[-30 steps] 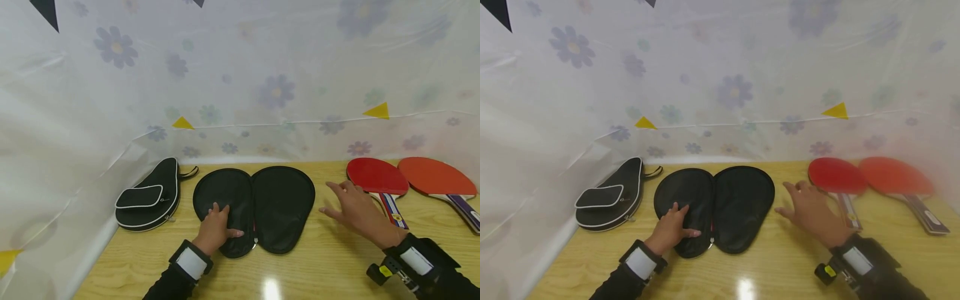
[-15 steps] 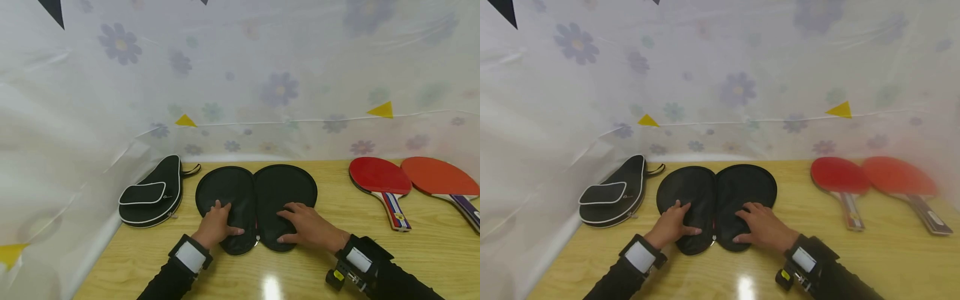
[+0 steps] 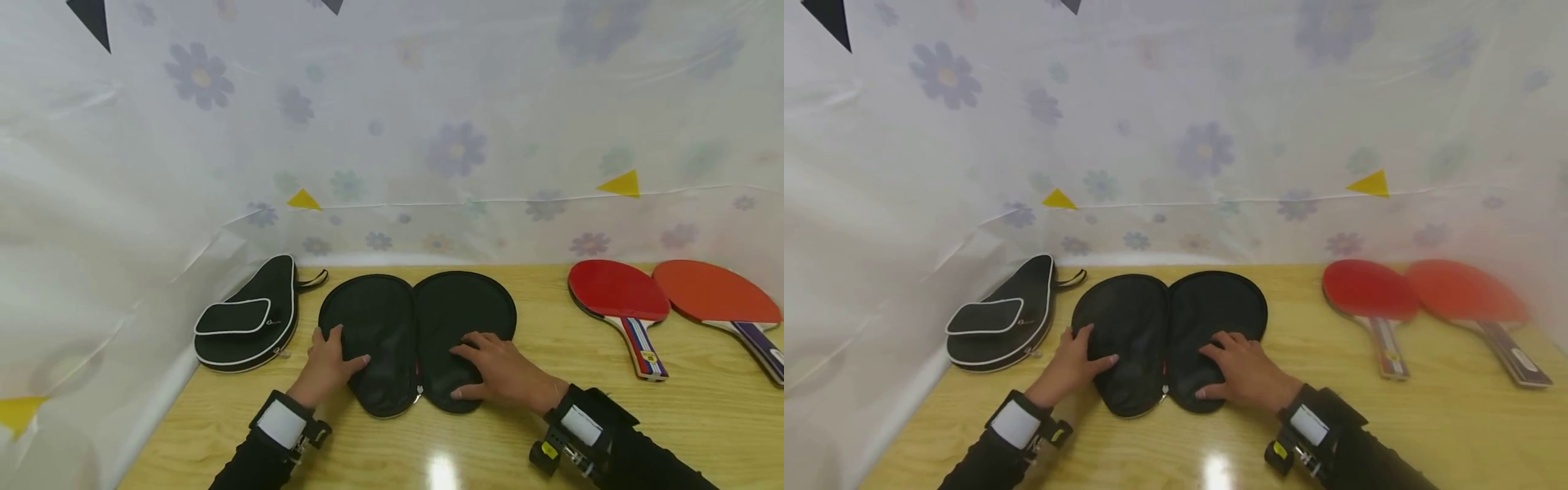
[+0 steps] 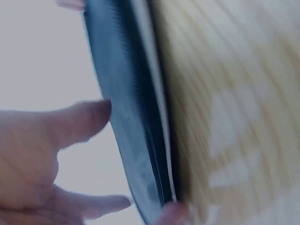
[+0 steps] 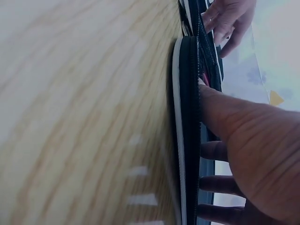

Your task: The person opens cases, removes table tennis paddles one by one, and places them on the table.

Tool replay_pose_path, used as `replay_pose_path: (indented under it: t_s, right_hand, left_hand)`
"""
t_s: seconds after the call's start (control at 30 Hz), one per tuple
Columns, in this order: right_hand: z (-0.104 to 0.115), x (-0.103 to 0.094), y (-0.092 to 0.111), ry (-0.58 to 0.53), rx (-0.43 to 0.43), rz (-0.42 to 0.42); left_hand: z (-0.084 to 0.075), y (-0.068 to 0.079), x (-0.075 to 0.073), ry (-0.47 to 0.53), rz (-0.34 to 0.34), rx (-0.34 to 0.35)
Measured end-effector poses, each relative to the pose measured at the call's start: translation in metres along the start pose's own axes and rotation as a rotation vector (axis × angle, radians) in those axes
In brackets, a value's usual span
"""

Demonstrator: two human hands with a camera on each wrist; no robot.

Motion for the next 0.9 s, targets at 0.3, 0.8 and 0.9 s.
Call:
replay_pose_path:
  t_s: [0.3,0.8,0.9]
  right_hand:
    - [-0.001,0.001,0.000,-0.014,0.003,0.009]
    - [-0.003,-0.002,0.001,-0.028,-0.015,-0.006]
    - [-0.004,-0.003,0.001,-0.028,-0.018,-0.005]
  left_hand:
    - [-0.008,0.000,-0.012,0.099,-0.197,0.065]
    - [-0.085,0.033,0.022,0.122,-0.152,0.429]
    - [-0.094,0.036,0.035,0.089,-0.113,0.473]
Point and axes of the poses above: each hand's wrist, its own y-axis away from the middle knuckle, its own x-axis out of the palm, z = x × y, the point moved 2 cm from there along -y, towards the middle knuckle, and after that the axes turned 1 degree about z, right-handed, at the moved point
